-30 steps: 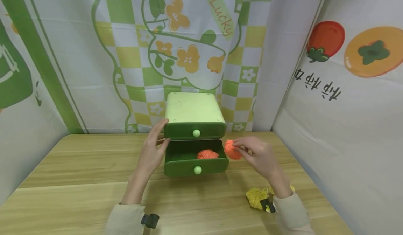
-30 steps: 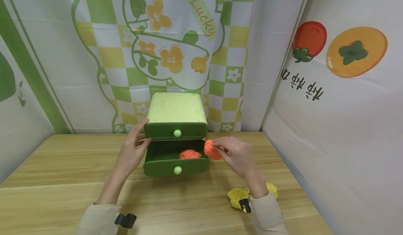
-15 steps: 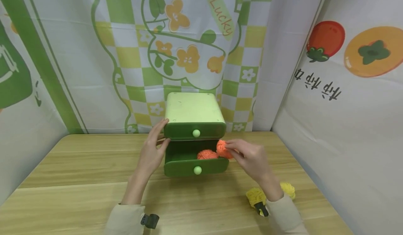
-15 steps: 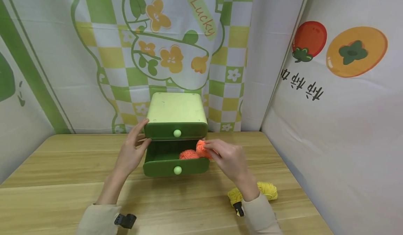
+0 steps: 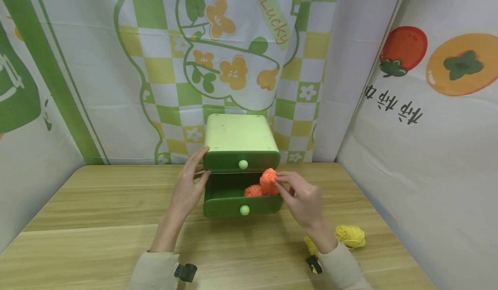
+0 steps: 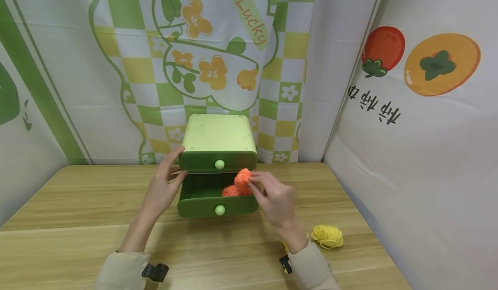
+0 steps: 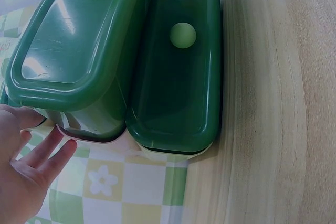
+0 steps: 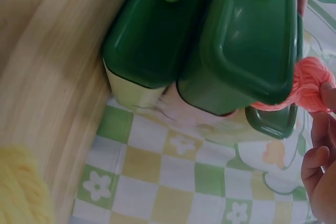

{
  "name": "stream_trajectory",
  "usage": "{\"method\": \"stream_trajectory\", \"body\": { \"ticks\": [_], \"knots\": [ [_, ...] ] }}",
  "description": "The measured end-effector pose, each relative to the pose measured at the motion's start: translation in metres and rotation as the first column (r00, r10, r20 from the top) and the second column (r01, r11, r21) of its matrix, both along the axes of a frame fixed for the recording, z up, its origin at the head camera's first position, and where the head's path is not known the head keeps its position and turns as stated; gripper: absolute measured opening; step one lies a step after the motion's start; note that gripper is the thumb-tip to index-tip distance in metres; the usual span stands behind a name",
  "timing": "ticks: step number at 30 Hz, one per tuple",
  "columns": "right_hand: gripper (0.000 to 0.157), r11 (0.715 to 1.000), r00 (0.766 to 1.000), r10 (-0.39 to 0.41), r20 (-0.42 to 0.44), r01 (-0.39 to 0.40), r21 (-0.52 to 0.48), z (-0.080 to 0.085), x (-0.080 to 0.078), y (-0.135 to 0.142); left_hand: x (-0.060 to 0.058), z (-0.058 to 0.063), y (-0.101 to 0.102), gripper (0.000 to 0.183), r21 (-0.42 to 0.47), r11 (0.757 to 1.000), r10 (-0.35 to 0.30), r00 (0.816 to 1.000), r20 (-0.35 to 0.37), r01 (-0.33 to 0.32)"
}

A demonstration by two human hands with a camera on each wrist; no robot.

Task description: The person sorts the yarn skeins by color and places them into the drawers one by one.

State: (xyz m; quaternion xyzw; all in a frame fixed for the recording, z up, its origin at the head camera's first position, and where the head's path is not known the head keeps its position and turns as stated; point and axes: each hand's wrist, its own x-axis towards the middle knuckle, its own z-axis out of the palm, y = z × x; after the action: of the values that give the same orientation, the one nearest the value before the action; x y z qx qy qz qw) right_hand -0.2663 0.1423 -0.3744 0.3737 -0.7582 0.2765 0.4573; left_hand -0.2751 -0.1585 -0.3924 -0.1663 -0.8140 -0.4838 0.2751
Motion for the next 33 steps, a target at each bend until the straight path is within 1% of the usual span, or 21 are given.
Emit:
{"method": "stream_trajectory", "body": {
  "ticks": [7, 18, 22, 26, 29, 33],
  "knots": [
    [0.016, 0.998, 0.997, -0.06, 0.053, 0.058, 0.028, -0.007, 0.001, -0.008, 0.0, 0.0, 0.0, 0.072, -0.003, 1.0, -0.001, 1.0, 0.005, 0.001],
    [0.031, 0.996, 0.986, -0.058, 0.156, 0.046, 0.074, -0.007, 0.005, -0.011, 0.001, 0.001, 0.0, 0.072, -0.003, 1.0, 0.001, 1.0, 0.015, -0.001],
    [0.03, 0.996, 0.981, -0.063, 0.181, 0.05, 0.073, -0.007, 0.005, -0.011, 0.002, 0.0, 0.0, 0.073, -0.002, 1.0, 0.002, 1.0, 0.018, -0.002],
    [0.03, 0.995, 0.978, -0.087, 0.19, 0.074, 0.071, -0.008, 0.004, -0.01, 0.002, 0.0, 0.0, 0.072, -0.002, 1.0, 0.004, 1.0, 0.02, -0.004],
    [0.034, 0.992, 0.967, -0.118, 0.225, 0.104, 0.075, -0.008, 0.005, -0.011, 0.001, 0.0, 0.0, 0.072, -0.004, 1.0, 0.004, 1.0, 0.018, -0.004],
    [0.039, 0.988, 0.945, -0.149, 0.291, 0.131, 0.079, -0.007, 0.007, -0.012, 0.001, 0.0, 0.0, 0.073, -0.007, 1.0, 0.003, 1.0, 0.011, -0.002]
  ]
}}
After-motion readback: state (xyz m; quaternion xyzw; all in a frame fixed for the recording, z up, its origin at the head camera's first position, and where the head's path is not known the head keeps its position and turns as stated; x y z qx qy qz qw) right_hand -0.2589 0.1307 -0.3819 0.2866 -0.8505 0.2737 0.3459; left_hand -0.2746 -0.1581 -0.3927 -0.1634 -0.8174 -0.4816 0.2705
